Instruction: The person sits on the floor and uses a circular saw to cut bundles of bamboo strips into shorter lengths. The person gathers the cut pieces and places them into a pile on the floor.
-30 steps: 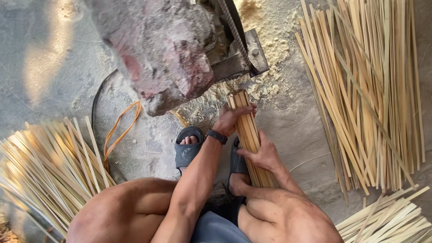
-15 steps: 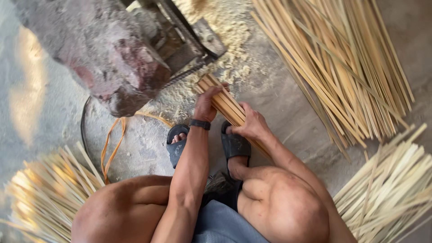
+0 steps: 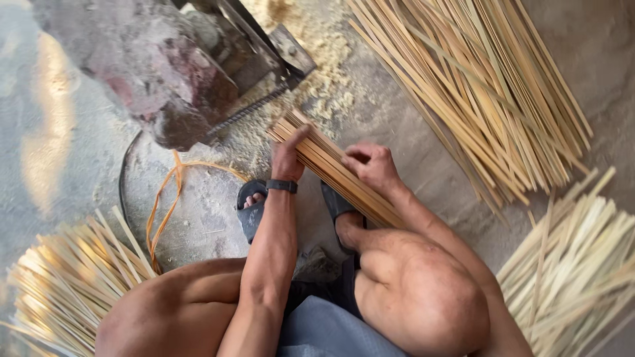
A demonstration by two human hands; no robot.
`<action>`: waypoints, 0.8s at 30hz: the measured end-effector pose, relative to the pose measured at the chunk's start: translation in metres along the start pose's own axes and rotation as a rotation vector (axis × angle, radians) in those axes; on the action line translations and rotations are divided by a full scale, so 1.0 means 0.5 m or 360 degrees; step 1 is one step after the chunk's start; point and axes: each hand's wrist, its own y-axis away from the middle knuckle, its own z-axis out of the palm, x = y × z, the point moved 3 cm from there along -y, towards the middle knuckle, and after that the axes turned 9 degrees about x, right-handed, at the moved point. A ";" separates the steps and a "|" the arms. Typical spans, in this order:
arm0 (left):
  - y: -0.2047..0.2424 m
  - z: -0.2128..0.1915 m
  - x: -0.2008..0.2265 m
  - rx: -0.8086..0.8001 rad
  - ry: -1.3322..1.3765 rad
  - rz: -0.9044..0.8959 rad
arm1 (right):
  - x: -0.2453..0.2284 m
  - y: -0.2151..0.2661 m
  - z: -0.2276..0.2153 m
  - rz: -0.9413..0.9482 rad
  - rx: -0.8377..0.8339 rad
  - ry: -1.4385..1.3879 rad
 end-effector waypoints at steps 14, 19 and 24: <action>-0.116 0.014 0.000 0.0228 -0.0041 -0.0364 | 0.090 -0.175 0.094 -0.0660 0.0148 0.0508; -0.127 0.002 -0.014 0.0300 -0.0086 -0.0371 | 0.076 -0.214 0.143 -0.0530 0.0056 0.0419; -0.133 -0.013 -0.022 0.0318 -0.0073 -0.0362 | 0.060 -0.248 0.183 -0.0475 0.0046 0.0383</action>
